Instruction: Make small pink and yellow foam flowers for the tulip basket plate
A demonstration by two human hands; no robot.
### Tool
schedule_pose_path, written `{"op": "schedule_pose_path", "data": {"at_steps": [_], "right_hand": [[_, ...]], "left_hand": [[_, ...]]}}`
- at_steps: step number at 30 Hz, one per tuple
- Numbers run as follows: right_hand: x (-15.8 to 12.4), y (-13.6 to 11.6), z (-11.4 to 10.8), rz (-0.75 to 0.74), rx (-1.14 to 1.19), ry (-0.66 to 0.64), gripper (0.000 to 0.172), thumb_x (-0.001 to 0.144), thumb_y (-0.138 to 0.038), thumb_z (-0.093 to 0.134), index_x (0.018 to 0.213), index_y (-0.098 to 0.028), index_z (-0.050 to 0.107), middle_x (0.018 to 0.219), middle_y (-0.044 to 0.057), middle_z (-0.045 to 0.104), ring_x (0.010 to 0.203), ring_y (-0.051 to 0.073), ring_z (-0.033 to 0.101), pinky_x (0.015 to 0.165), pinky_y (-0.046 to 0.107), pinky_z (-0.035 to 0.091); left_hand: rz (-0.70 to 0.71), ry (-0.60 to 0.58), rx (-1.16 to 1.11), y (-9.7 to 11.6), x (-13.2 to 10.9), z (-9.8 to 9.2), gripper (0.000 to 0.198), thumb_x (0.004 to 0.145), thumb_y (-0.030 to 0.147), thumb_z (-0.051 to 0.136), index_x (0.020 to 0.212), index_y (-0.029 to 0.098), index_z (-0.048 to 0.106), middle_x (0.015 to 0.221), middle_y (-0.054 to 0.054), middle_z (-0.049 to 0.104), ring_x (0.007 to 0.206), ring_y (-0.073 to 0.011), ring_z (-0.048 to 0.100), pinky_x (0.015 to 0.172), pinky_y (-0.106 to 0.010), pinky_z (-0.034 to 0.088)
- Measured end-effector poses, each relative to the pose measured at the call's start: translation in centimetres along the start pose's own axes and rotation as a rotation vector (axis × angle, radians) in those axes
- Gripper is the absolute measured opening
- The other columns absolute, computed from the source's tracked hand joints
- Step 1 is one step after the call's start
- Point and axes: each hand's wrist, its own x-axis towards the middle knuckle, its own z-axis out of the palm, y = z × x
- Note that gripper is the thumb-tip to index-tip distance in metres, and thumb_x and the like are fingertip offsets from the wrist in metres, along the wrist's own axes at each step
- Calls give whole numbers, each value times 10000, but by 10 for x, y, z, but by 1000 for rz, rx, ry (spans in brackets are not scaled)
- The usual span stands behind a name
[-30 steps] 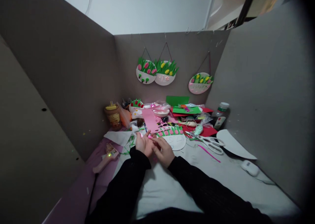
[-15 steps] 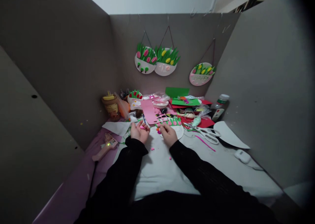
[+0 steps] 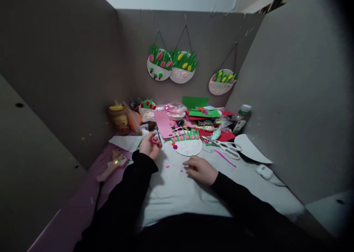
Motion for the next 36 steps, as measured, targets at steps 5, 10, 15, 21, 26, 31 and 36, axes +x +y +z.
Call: {"op": "schedule_pose_path", "data": {"at_steps": [5,10,15,21,26,31,36], "right_hand": [[-3,2,21,-26,-150,9,163,752,-169,566,883,-216,650,764,12,541,720,141,541,679,242,428],[8,6,32,4,-172,45,186,774,-195,561,933,-216,655,794,23,575,760,150,562,709,254,437],[13,6,38,33,-172,77,149,798,-208,543,890,-211,660,807,24,581,778,149,571,726,258,439],[18,2,40,6,-159,92,124,804,-199,536,843,-210,653,819,24,567,768,145,571,730,262,439],[24,-10,43,-36,-101,102,112,782,-182,564,842,-206,655,810,18,563,752,136,560,710,249,437],[29,-26,51,-58,-246,82,77,801,-228,562,814,-207,635,851,25,563,808,151,540,709,253,417],[28,-31,54,-66,-376,90,108,830,-288,536,804,-218,614,864,25,568,828,160,525,668,248,402]], "left_hand": [[37,-30,310,11,-1,5,133,731,264,597,782,155,541,517,59,400,394,-51,383,397,-159,319],[250,-56,634,8,14,-11,72,685,195,635,723,158,586,492,57,433,392,-51,358,387,-158,268],[410,-200,958,4,16,-24,28,654,162,638,676,178,634,539,30,510,491,-87,396,480,-188,301],[602,-544,1526,3,11,-36,72,674,241,610,630,218,662,460,14,491,437,-115,389,482,-230,254],[488,-710,1636,3,14,-47,109,599,303,690,569,206,648,423,33,449,405,-90,372,458,-222,232],[320,-732,1875,1,13,-46,273,541,411,725,660,175,655,492,46,478,463,-80,389,468,-208,239],[254,-771,1976,0,13,-43,353,557,468,710,726,162,657,552,39,512,501,-77,417,476,-200,268]]}}
